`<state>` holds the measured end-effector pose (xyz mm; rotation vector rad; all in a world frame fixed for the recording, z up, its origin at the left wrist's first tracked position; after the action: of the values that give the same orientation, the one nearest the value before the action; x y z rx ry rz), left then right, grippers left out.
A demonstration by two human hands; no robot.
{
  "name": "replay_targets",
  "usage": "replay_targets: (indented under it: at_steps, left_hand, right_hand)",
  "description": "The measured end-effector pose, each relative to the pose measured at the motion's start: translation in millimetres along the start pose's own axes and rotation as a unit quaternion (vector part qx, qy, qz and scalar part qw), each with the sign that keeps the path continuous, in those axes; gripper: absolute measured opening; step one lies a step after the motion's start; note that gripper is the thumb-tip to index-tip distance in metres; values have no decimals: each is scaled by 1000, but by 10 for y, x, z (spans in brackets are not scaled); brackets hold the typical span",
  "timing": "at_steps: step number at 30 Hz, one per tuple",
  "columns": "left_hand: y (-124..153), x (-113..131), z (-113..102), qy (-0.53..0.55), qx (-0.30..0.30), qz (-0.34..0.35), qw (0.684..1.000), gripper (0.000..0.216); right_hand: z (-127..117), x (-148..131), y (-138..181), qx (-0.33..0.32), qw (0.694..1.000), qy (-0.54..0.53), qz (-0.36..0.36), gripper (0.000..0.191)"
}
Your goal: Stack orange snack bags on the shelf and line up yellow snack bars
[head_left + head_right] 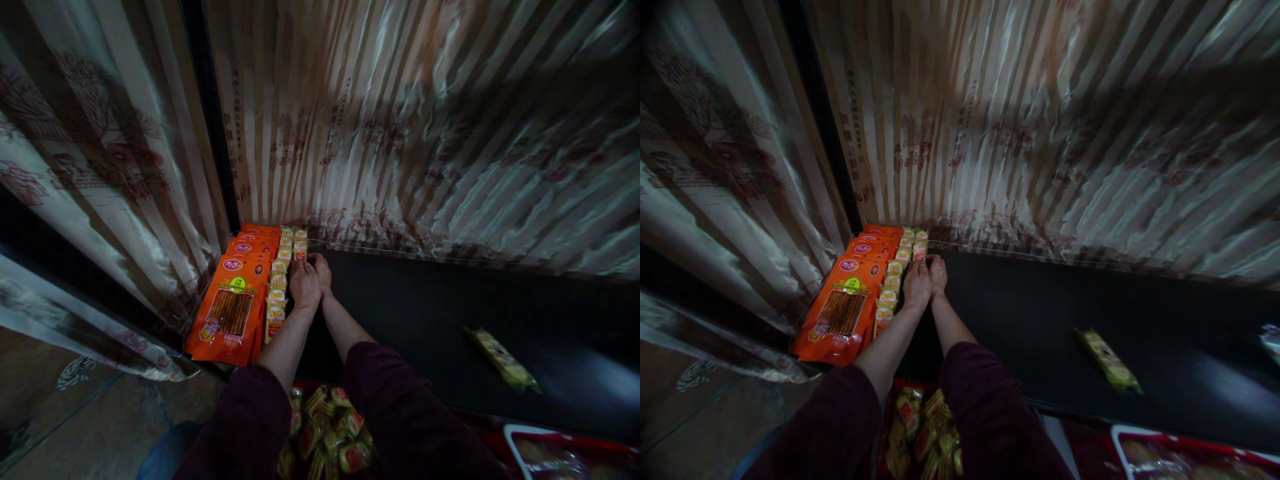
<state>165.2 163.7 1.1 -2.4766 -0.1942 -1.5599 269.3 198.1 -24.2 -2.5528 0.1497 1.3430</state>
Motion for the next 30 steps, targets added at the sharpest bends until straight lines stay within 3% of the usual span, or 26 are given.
replay_targets:
  at_steps: [8,17,23,30]
  left_hand:
    - [-23,-53,25,-13,-1,-12,1000,36]
    - [176,-46,-19,-7,-14,-35,999,38]
    - [468,13,-85,3,-46,-32,998,38]
    - [1011,-17,-185,51,-71,-14,996,35]
  right_hand:
    - [35,37,1,0,1000,-4,-14,19]
    - [-60,107,173,3,1000,-26,-5,25]
    - [-179,41,480,-2,1000,-20,6,26]
    - [-342,-116,1062,-50,998,-26,-28,20]
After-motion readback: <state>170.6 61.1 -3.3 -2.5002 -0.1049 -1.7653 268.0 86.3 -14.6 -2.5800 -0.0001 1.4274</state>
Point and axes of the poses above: each hand's wrist, its own y-axis away from the middle knuckle, its own z-axis out of the palm, x = y × z, the point moved 8 cm from there along -y, towards the middle knuckle, and after that the axes turned 4 degrees about -x, right-handed, at the moved point
